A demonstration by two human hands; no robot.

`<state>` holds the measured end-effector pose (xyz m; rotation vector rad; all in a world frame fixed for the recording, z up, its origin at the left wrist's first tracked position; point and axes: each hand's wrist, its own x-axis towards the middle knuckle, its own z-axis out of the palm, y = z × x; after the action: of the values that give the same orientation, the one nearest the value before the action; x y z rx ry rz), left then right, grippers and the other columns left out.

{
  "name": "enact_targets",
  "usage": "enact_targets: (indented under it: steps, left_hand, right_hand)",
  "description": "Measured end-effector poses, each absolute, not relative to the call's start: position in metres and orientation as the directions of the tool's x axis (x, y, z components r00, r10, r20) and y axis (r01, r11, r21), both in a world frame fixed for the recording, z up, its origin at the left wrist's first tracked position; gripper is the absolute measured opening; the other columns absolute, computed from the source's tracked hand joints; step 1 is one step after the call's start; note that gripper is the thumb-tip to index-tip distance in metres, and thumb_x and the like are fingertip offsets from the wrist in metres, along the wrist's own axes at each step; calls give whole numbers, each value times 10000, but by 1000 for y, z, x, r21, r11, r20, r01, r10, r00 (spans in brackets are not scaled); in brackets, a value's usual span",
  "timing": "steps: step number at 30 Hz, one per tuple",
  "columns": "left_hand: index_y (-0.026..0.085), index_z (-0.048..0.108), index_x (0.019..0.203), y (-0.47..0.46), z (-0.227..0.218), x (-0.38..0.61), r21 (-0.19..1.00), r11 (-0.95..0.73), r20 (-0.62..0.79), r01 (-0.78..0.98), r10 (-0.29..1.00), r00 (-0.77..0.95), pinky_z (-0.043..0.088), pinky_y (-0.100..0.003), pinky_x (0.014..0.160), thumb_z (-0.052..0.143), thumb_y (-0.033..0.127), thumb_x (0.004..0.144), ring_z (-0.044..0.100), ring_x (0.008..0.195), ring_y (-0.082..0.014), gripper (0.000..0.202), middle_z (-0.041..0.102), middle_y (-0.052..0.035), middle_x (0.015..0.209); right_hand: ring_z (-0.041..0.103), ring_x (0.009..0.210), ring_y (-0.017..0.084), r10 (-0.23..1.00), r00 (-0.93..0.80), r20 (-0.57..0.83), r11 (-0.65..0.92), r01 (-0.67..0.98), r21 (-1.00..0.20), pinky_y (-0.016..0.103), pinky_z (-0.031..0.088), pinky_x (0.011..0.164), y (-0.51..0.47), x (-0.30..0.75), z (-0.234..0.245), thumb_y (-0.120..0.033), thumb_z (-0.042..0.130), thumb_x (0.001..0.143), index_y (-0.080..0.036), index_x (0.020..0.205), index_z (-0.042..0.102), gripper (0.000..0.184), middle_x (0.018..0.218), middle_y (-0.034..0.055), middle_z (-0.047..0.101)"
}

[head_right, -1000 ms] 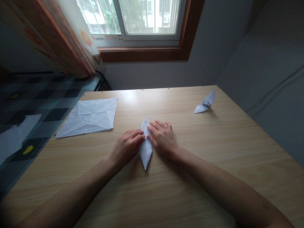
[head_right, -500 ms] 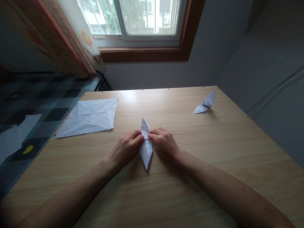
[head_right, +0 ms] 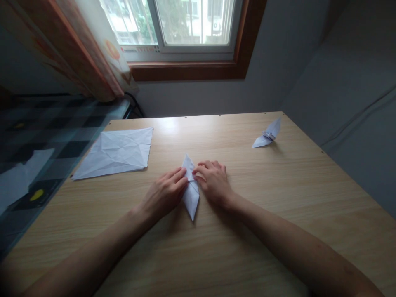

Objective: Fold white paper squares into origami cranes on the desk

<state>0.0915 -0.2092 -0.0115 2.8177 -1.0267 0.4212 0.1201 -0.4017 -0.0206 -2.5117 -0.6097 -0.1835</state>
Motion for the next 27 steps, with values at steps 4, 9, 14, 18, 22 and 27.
enact_targets:
  steps: [4, 9, 14, 18, 22, 27]
  left_hand:
    - [143, 613, 956, -210, -10, 90, -3, -777, 279, -630, -606, 745, 511, -422, 917, 528, 92, 868, 572, 1155, -291, 133, 619, -172, 1207]
    - [163, 632, 938, -209, -9, 90, 42, -789, 307, -613, -573, 760, 507, -396, 910, 525, 117, 881, 594, 1123, -259, 130, 649, -130, 1190]
    - [181, 673, 870, -206, -12, 93, 164, -787, 405, -595, -496, 768, 495, -394, 901, 511, 177, 920, 605, 1075, -235, 169, 694, -85, 1117]
    - [189, 709, 851, -205, -13, 93, 157, -796, 447, -584, -470, 761, 498, -367, 811, 542, 223, 918, 608, 926, -214, 183, 695, -82, 993]
    - [192, 713, 864, -205, -12, 93, 173, -794, 455, -582, -460, 763, 498, -331, 767, 546, 227, 918, 590, 822, -184, 179, 663, -63, 889]
    - [179, 680, 893, -206, -14, 94, 249, -757, 472, -605, -450, 758, 521, -320, 809, 529, 189, 919, 616, 878, -187, 153, 683, -70, 951]
  right_hand:
    - [508, 1112, 250, 396, 884, 247, -768, 467, -438, 435, 347, 955, -402, 120, -21, -292, 591, 925, -283, 1143, 659, 229, 1246, 52, 619]
    - [491, 1134, 267, 403, 886, 231, -794, 464, -394, 480, 307, 988, -402, 120, -20, -327, 575, 933, -321, 1119, 688, 218, 1260, 51, 614]
    - [493, 1144, 266, 383, 893, 238, -805, 449, -388, 491, 289, 1010, -401, 119, -20, -328, 565, 934, -292, 1114, 676, 215, 1262, 69, 601]
    - [457, 1207, 292, 333, 904, 266, -826, 416, -380, 506, 281, 1032, -401, 118, -22, -353, 565, 918, -208, 1159, 631, 289, 1312, 123, 566]
    - [370, 1316, 311, 412, 878, 245, -800, 477, -364, 571, 195, 1080, -398, 117, -22, -288, 516, 928, -215, 1199, 617, 298, 1385, 107, 530]
    - [418, 1320, 291, 455, 875, 167, -698, 467, -542, 573, 205, 1109, -398, 122, -20, -203, 545, 880, -193, 1212, 629, 343, 1372, 102, 557]
